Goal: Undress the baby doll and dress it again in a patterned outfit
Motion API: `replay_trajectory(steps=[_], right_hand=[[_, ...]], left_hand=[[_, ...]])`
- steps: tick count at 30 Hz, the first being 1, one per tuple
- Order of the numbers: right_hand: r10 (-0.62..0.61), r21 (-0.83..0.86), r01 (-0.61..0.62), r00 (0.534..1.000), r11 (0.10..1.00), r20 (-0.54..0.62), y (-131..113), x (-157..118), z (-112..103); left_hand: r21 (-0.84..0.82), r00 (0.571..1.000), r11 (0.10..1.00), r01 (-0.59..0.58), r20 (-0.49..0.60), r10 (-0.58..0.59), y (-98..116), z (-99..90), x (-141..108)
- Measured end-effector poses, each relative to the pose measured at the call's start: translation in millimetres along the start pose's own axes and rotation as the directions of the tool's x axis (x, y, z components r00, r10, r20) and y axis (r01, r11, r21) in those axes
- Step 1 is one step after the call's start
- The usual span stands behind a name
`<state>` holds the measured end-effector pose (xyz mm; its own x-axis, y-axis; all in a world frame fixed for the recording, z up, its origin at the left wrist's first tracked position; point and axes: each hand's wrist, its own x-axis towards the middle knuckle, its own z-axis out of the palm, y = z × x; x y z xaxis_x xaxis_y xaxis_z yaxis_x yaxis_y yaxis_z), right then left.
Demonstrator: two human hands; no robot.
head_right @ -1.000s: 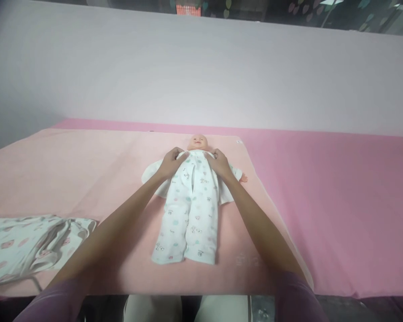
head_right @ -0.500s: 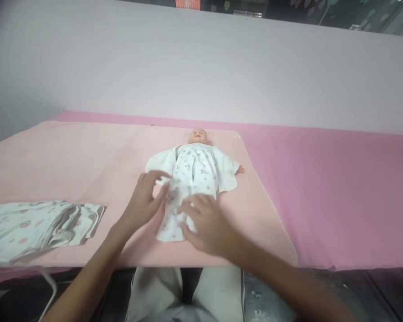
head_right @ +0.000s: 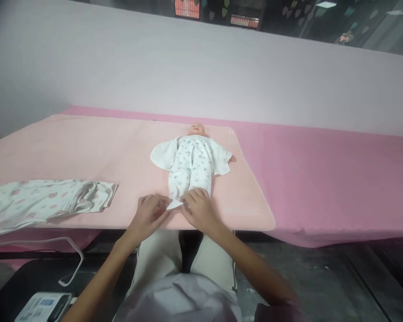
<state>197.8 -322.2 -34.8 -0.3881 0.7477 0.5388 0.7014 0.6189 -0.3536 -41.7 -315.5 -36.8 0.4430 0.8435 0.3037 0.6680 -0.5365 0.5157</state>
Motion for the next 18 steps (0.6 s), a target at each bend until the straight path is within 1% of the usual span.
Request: replay_trajectory(steps=[3, 5, 6, 8, 10, 12, 15, 18], right_hand=[[0.064, -0.038, -0.066, 0.996, 0.997, -0.060, 1.5, -17.9, -13.9], [0.090, -0.069, -0.095, 0.994, 0.993, -0.066, 6.1, -33.8, -21.3], [0.090, -0.079, -0.094, 0.994, 0.992, -0.056, 9.0, -41.6, -24.1], [0.064, -0.090, -0.065, 0.998, 0.994, -0.017, 15.0, -54.9, -27.4], [0.034, -0.103, -0.032, 0.999, 0.994, 0.015, 20.2, -63.6, -27.9], [0.026, -0.138, -0.023, 0.999, 0.990, 0.018, 23.4, -67.2, -26.7], [0.027, -0.206, -0.023, 1.000, 0.978, 0.015, 24.9, -65.3, -24.4], [0.012, -0.182, -0.005, 0.999, 0.983, 0.038, 25.2, -60.3, -24.0]], left_hand=[[0.029, 0.994, 0.997, -0.069, -0.080, 0.071, 2.2, 0.1, -4.3], [0.049, 0.986, 0.992, -0.114, -0.114, 0.119, 4.3, 1.1, -7.2], [0.065, 0.983, 0.988, -0.140, -0.113, 0.147, 5.5, 2.3, -8.1], [0.102, 0.977, 0.976, -0.192, -0.075, 0.201, 7.6, 6.5, -8.4], [0.138, 0.970, 0.963, -0.231, -0.046, 0.240, 9.0, 12.5, -7.9], [0.162, 0.966, 0.957, -0.242, -0.046, 0.253, 9.5, 18.6, -7.3], [0.179, 0.968, 0.958, -0.225, -0.069, 0.240, 9.9, 24.8, -7.4], [0.189, 0.968, 0.957, -0.219, -0.084, 0.238, 11.1, 27.0, -7.2]])
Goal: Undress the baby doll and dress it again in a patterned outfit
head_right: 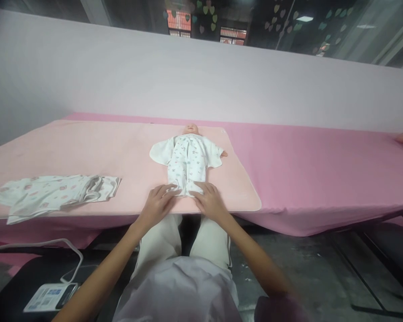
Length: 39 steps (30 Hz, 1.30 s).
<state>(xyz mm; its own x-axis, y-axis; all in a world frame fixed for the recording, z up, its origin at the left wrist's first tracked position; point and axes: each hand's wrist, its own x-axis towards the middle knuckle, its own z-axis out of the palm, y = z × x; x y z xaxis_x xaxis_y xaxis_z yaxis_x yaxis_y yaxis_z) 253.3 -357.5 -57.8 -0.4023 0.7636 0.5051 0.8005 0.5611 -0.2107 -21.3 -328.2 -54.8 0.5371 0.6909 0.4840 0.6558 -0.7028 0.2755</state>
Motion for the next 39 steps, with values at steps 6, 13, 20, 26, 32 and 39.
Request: replay_trajectory(steps=[6, 13, 20, 26, 32, 39], right_hand=[[0.028, 0.142, -0.022, 0.999, 0.990, -0.040, 3.8, -4.5, 2.7], [0.053, 0.088, -0.046, 0.996, 0.995, -0.078, 4.0, -12.0, 9.8], [0.014, 0.097, 0.000, 0.989, 0.995, -0.146, 7.1, -15.8, 12.4], [0.149, 0.054, -0.140, 0.956, 0.989, -0.252, -3.6, -30.3, 18.2], [0.287, 0.127, -0.265, 0.933, 0.956, -0.215, -8.5, -22.8, 9.3], [0.125, 0.156, -0.114, 0.990, 0.981, -0.063, 2.0, -24.2, -22.0]], left_hand=[[-0.002, 0.998, 0.999, -0.050, 0.041, 0.050, 2.1, -2.2, -0.9], [0.053, 0.993, 0.997, -0.059, 0.109, 0.053, 2.4, -5.7, -8.8], [0.039, 0.984, 0.992, -0.116, 0.138, 0.110, 1.6, -5.0, -10.8], [0.006, 0.988, 0.988, 0.155, -0.003, -0.155, -8.0, -10.5, -15.8], [-0.075, 0.971, 0.968, 0.240, -0.005, -0.241, -15.7, -5.5, -15.8], [-0.147, 0.983, 0.972, 0.183, 0.060, -0.175, -18.9, -20.3, -23.1]])
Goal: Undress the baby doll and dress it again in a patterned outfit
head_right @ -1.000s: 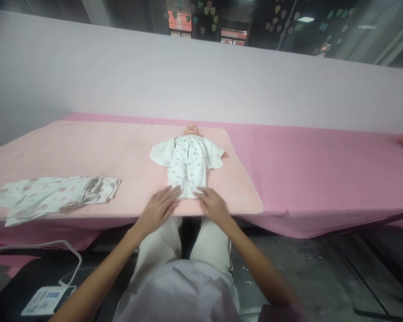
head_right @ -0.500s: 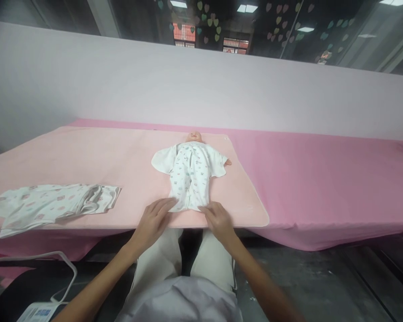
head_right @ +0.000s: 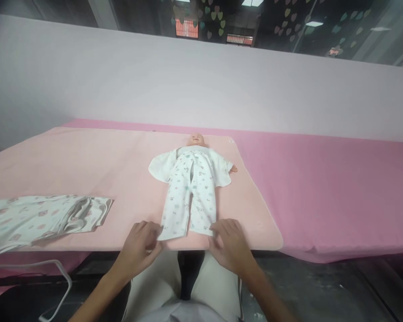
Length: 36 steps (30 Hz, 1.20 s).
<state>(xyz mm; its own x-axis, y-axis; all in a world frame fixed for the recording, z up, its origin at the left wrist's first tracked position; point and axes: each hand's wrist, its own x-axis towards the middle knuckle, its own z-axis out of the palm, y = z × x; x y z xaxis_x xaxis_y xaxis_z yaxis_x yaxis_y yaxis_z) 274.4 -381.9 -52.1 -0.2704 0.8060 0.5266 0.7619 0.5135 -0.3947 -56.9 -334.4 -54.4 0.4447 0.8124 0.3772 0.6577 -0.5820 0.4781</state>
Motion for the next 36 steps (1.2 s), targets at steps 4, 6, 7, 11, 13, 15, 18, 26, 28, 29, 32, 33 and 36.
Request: replay_trajectory(steps=[4, 6, 7, 11, 13, 15, 18, 26, 28, 29, 32, 33, 36], right_hand=[[0.156, 0.110, -0.153, 0.987, 0.982, -0.025, 30.5, 23.3, -27.1], [0.326, 0.093, -0.318, 0.942, 0.943, -0.083, 58.6, 48.9, -34.0], [0.391, 0.053, -0.388, 0.916, 0.920, -0.094, 74.2, 64.4, -34.1], [0.577, -0.128, -0.574, 0.816, 0.809, -0.015, 127.4, 128.0, -12.8], [0.628, -0.105, -0.623, 0.778, 0.775, 0.017, 142.0, 150.5, 2.9], [0.682, 0.026, -0.687, 0.725, 0.726, 0.098, 150.7, 163.2, 12.6], [0.709, 0.210, -0.752, 0.659, 0.625, 0.251, 160.7, 169.8, 7.5], [0.567, 0.807, -0.474, 0.794, 0.352, 0.219, 133.0, 240.8, -8.7], [0.464, 0.760, -0.341, 0.884, 0.554, 0.059, 106.9, 258.3, 10.9], [0.371, 0.677, -0.296, 0.928, 0.674, 0.036, 95.2, 260.1, 20.7], [0.200, 0.444, -0.174, 0.980, 0.879, -0.012, 76.8, 234.9, 37.3], [0.168, 0.380, -0.139, 0.985, 0.914, -0.043, 76.8, 219.7, 37.9], [0.136, 0.242, -0.103, 0.983, 0.965, -0.125, 86.4, 178.7, 33.0]], left_hand=[[-0.135, 0.997, 0.988, 0.073, 0.046, -0.068, -10.9, -30.7, 26.8], [-0.111, 0.975, 0.971, 0.210, -0.049, -0.216, -27.0, -39.1, 57.2], [-0.071, 0.948, 0.952, 0.297, -0.096, -0.303, -37.7, -40.0, 76.1], [0.113, 0.809, 0.802, 0.586, -0.131, -0.573, -85.3, -27.3, 157.7], [0.117, 0.774, 0.765, 0.633, -0.113, -0.623, -104.1, -19.0, 187.6], [0.027, 0.759, 0.760, 0.649, -0.083, -0.646, -117.1, -15.0, 203.9], [-0.136, 0.747, 0.743, 0.655, -0.031, -0.664, -127.4, -18.4, 209.0], [-0.499, 0.896, 0.850, 0.170, -0.281, -0.345, -64.8, -6.1, 261.1], [-0.476, 0.973, 0.877, -0.067, -0.224, -0.047, -37.7, 7.0, 275.8], [-0.470, 0.984, 0.871, -0.143, -0.164, 0.072, -28.6, 11.7, 277.2], [-0.410, 0.979, 0.890, -0.201, -0.060, 0.194, -27.0, 12.4, 254.7], [-0.370, 0.982, 0.910, -0.187, -0.071, 0.173, -33.8, 9.0, 240.9], [-0.282, 0.994, 0.955, -0.088, -0.093, 0.064, -59.0, -1.2, 201.2]])
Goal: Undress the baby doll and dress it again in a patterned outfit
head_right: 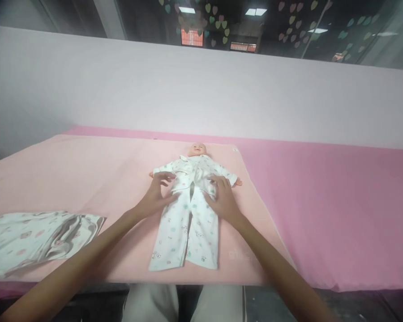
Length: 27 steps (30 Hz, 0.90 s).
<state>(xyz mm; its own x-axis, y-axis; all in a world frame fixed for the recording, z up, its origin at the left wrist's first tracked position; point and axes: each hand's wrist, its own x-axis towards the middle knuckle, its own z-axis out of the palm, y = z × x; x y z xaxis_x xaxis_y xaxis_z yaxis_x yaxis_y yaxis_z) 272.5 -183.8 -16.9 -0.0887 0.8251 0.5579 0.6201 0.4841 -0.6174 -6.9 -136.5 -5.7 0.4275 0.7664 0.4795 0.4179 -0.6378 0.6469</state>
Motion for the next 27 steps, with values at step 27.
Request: replay_trajectory(steps=[27], right_hand=[[0.064, -0.314, 0.046, 0.942, 0.948, 0.331, 42.8, -19.4, -36.2]], left_hand=[[0.395, 0.928, 0.875, 0.281, 0.119, -0.352, -16.7, 5.2, -39.3]])
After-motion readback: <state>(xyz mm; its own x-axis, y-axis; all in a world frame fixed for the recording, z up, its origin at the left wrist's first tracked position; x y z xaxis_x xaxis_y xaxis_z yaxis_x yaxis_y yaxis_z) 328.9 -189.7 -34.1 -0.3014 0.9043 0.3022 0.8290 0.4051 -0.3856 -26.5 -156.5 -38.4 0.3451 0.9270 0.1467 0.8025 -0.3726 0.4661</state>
